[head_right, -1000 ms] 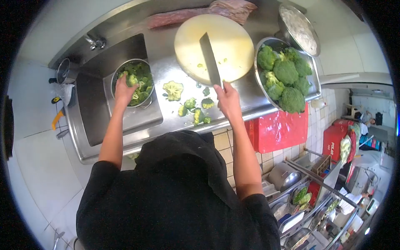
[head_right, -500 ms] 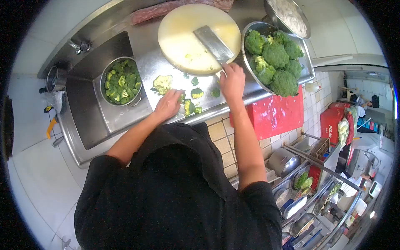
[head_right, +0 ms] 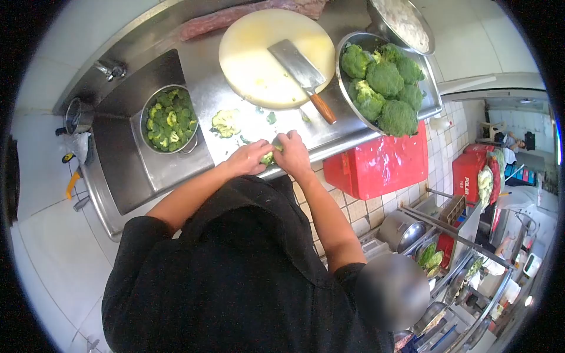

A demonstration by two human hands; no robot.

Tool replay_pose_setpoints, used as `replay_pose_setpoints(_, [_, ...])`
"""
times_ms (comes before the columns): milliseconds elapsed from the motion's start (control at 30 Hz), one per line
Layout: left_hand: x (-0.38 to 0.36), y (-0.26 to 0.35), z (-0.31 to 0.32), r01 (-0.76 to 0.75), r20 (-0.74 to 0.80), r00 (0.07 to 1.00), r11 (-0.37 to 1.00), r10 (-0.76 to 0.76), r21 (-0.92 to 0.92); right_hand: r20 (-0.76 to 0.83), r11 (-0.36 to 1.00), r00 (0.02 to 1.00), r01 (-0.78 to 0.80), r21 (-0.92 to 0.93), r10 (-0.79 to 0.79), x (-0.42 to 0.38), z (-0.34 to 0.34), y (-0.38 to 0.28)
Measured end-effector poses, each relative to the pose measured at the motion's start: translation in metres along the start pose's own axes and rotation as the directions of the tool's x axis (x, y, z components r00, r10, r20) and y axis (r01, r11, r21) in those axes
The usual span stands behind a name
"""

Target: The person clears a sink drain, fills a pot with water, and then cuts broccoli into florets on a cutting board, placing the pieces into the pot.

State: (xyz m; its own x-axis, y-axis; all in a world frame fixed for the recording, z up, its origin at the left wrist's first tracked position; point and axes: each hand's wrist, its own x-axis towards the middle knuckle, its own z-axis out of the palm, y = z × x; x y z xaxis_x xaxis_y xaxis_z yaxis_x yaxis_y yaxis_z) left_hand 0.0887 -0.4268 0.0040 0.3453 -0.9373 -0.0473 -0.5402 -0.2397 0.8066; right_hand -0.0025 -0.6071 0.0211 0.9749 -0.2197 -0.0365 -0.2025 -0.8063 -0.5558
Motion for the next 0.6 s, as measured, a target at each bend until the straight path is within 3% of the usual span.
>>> replay_pose_setpoints(67, [-0.003, -0.005, 0.006, 0.048, -0.113, 0.992, 0.994, -0.059, -0.096, -0.055, 0.992, 0.995, -0.078, 0.096, 0.084, -0.011, 0.0, 0.002])
replay_pose_setpoints(200, [-0.007, 0.0, -0.004, 0.174, -0.3, 0.92, 0.948, -0.253, -0.268, 0.134, 0.991, 0.982, 0.13, 0.034, -0.133, -0.02, -0.014, -0.011])
replay_pose_setpoints(233, [-0.002, 0.001, -0.011, 0.243, -0.271, 0.912, 0.936, -0.31, -0.253, 0.141, 0.985, 0.976, 0.171, -0.039, -0.164, -0.021, -0.02, -0.022])
replay_pose_setpoints(333, [0.036, 0.009, -0.029, 0.327, -0.279, 0.897, 0.939, -0.343, -0.104, 0.258, 0.997, 0.964, -0.055, -0.048, 0.066, -0.011, -0.003, -0.013])
replay_pose_setpoints(367, [0.051, 0.017, -0.035, 0.451, -0.224, 0.867, 0.892, -0.445, -0.028, 0.261, 0.997, 0.963, -0.075, -0.006, 0.074, -0.007, -0.003, -0.012])
replay_pose_setpoints(467, [0.086, 0.012, -0.03, 0.534, -0.186, 0.836, 0.843, -0.516, 0.065, 0.185, 0.996, 0.981, -0.07, 0.062, 0.058, -0.002, 0.001, -0.004])
replay_pose_setpoints(533, [0.097, 0.008, -0.016, 0.536, -0.212, 0.827, 0.844, -0.521, 0.015, 0.051, 0.981, 0.993, -0.111, 0.158, 0.105, -0.003, -0.003, -0.003])
replay_pose_setpoints(567, [0.099, -0.001, -0.006, 0.457, -0.292, 0.84, 0.886, -0.457, -0.072, -0.008, 0.968, 0.992, -0.121, 0.221, 0.126, -0.005, -0.002, 0.007])
replay_pose_setpoints(600, [0.1, -0.003, -0.005, 0.458, -0.302, 0.828, 0.88, -0.473, -0.122, 0.04, 0.913, 0.968, -0.248, 0.325, 0.249, -0.006, -0.006, 0.011])
